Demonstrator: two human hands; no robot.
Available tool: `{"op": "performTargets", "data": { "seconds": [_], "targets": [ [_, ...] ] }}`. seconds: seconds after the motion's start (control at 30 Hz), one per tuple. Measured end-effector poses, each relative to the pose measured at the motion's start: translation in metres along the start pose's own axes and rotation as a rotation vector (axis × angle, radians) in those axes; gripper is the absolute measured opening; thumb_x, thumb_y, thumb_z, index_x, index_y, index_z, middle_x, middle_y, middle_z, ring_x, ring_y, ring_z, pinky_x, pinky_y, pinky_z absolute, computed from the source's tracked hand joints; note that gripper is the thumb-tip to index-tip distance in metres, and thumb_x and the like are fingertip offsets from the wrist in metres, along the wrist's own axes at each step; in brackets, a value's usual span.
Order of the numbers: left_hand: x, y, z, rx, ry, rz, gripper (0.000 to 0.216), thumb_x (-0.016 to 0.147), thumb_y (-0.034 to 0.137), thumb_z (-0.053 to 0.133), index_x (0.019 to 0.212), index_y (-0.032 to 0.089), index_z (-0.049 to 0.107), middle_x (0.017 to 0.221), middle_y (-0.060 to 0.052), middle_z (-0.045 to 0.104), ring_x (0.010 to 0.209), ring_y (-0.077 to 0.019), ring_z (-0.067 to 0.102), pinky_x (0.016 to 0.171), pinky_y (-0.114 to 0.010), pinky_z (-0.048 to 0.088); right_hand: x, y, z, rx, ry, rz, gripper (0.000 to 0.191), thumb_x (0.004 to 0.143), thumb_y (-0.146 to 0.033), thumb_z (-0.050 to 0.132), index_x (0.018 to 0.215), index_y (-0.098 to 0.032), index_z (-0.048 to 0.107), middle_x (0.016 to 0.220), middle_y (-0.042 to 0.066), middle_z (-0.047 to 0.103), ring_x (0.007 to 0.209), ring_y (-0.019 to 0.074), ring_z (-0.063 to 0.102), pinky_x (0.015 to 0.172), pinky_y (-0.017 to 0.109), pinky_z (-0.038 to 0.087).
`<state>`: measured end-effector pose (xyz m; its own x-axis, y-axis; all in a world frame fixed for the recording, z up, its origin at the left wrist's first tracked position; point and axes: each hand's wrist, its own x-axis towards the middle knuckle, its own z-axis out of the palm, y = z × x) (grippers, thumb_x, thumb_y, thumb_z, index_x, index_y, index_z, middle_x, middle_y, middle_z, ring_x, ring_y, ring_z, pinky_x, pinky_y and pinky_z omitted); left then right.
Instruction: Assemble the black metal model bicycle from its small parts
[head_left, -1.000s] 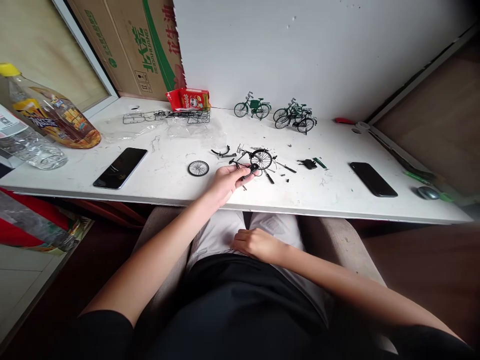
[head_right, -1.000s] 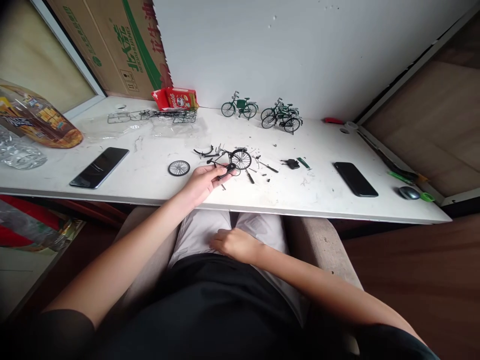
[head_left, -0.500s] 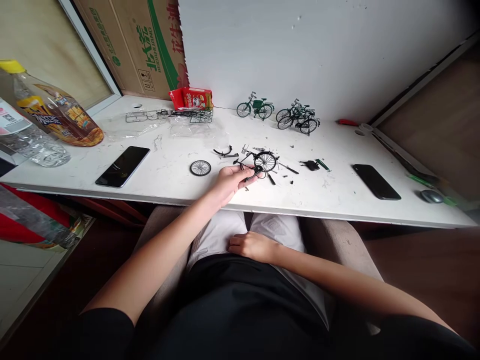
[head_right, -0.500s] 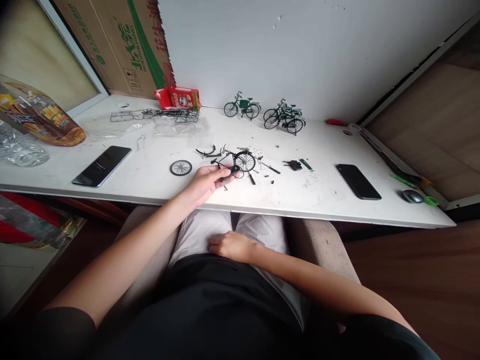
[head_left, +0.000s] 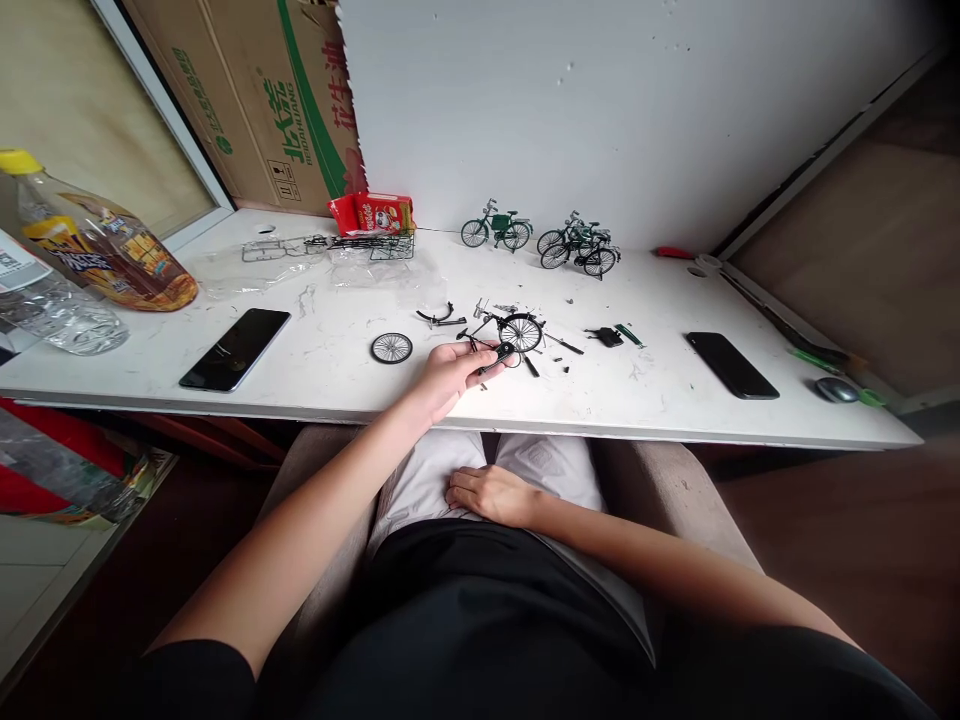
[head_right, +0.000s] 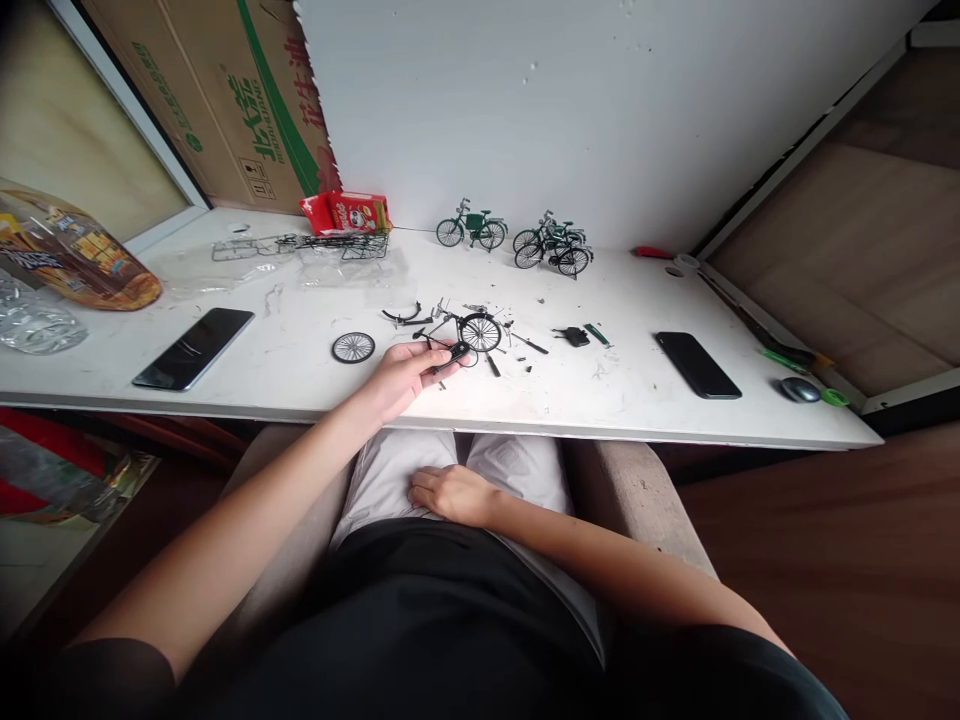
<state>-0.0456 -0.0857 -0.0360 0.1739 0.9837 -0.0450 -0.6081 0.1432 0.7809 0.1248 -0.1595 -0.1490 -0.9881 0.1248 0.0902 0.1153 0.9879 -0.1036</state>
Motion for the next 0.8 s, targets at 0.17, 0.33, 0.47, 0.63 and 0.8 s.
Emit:
{"op": "performTargets", "data": {
  "seconds": [0.17, 0.33, 0.47, 0.63, 0.8],
  "targets": [
    [0.001, -0.001, -0.001, 0.02, -0.029, 0.001, 0.016, 0.079, 0.017, 0.088, 0.087, 0.009, 0.076, 0.1, -0.011, 0.079, 0.104, -0.0241, 0.079, 0.11, -0.041, 0.055, -0.003, 0.0, -0.001, 0.082, 0.055, 0.033, 0.033, 0.114, -0.024, 0.039, 0.117, -0.016, 0.071, 0.11, 0.011, 0.073, 0.098, 0.023, 0.067, 0.076, 0.034, 0.057],
    [0.001, 0.0, -0.001, 0.019, -0.03, -0.011, 0.021, 0.078, 0.016, 0.089, 0.094, 0.009, 0.077, 0.103, -0.011, 0.079, 0.103, -0.0237, 0.079, 0.111, -0.042, 0.055, -0.004, -0.001, 0.001, 0.106, 0.05, 0.08, 0.031, 0.114, -0.027, 0.04, 0.112, -0.019, 0.07, 0.109, 0.009, 0.072, 0.096, 0.0217, 0.066, 0.075, 0.032, 0.057],
    [0.001, 0.0, -0.001, 0.021, -0.039, -0.013, 0.022, 0.079, 0.016, 0.088, 0.096, 0.008, 0.078, 0.101, -0.012, 0.08, 0.103, -0.0234, 0.079, 0.111, -0.042, 0.056, 0.002, -0.004, 0.007, 0.006, -0.04, 0.093, 0.038, 0.117, -0.028, 0.029, 0.114, -0.012, 0.064, 0.111, 0.013, 0.068, 0.096, 0.0199, 0.065, 0.073, 0.031, 0.056],
    [-0.001, 0.0, 0.001, 0.046, -0.033, -0.016, 0.022, 0.078, 0.017, 0.089, 0.095, 0.009, 0.078, 0.099, -0.011, 0.08, 0.102, -0.0239, 0.079, 0.11, -0.042, 0.056, 0.009, -0.008, 0.007, -0.075, -0.132, 0.108, 0.036, 0.116, -0.024, 0.026, 0.118, -0.01, 0.059, 0.115, 0.016, 0.063, 0.105, 0.0231, 0.064, 0.07, 0.032, 0.056],
    [-0.004, 0.003, 0.008, 0.045, 0.018, 0.003, 0.021, 0.077, 0.015, 0.089, 0.092, 0.009, 0.077, 0.102, -0.011, 0.079, 0.1, -0.0228, 0.079, 0.111, -0.043, 0.055, 0.01, -0.015, -0.026, -0.015, -0.084, 0.14, 0.029, 0.114, -0.018, 0.03, 0.113, -0.013, 0.058, 0.111, 0.012, 0.062, 0.094, 0.021, 0.061, 0.065, 0.031, 0.051]
  ]
}}
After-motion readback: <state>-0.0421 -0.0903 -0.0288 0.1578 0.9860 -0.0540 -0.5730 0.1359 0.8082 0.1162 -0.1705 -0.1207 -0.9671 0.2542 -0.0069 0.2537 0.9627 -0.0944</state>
